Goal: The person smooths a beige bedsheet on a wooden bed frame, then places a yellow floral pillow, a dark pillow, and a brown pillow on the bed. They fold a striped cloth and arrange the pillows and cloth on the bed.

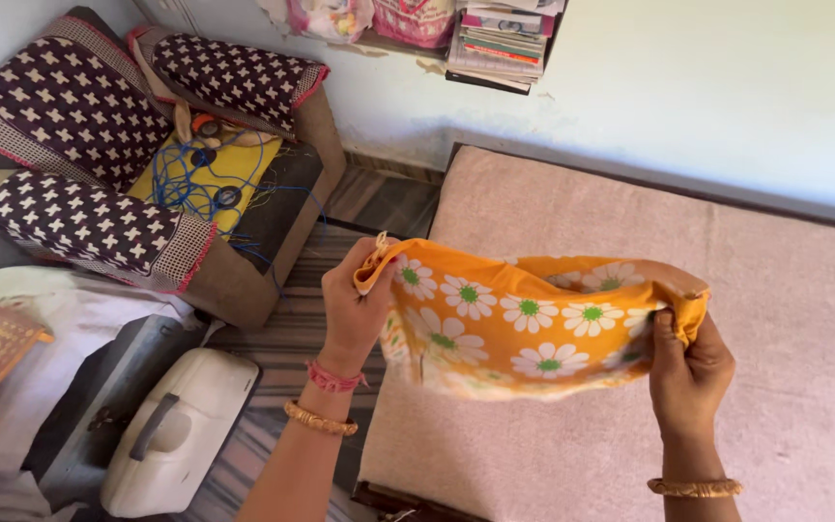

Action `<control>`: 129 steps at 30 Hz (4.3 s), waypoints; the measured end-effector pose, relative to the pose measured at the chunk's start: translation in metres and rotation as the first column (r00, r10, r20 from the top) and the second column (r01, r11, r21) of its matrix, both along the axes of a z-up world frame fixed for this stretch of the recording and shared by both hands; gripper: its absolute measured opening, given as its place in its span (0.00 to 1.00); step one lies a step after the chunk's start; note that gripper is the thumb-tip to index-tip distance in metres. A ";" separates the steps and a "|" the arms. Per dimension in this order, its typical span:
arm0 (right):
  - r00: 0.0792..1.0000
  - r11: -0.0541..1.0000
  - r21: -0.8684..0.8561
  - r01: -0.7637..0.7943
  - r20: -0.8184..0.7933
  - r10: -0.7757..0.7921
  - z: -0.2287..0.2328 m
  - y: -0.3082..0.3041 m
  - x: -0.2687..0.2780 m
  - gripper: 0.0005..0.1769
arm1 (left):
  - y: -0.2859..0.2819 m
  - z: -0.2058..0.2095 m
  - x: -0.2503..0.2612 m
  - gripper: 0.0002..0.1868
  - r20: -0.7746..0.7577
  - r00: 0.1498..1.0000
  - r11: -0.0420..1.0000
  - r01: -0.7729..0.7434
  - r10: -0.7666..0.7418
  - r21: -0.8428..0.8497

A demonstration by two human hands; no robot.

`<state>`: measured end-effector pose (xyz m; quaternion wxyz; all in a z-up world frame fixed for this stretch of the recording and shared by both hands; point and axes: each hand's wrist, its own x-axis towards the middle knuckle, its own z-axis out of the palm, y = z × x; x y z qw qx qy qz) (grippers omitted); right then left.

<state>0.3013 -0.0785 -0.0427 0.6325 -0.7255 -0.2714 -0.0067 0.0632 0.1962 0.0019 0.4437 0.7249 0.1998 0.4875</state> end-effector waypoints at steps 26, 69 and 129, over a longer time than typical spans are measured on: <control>0.998 0.964 -0.263 0.046 0.046 -0.035 -0.123 0.189 0.176 0.22 | 0.203 -0.174 0.225 0.28 -0.151 0.989 0.997 0.019 -0.007 0.077; 0.535 0.864 -0.413 -0.288 -0.818 -0.213 -0.548 0.181 0.131 0.50 | 0.150 -0.530 0.222 0.42 -0.430 0.874 0.725 -0.142 -0.229 -0.674; 0.358 0.223 -0.324 -0.919 -0.925 0.130 -0.503 0.160 -0.231 0.21 | -0.163 -0.600 -0.200 0.30 -0.292 0.954 -0.177 -0.276 0.070 -0.945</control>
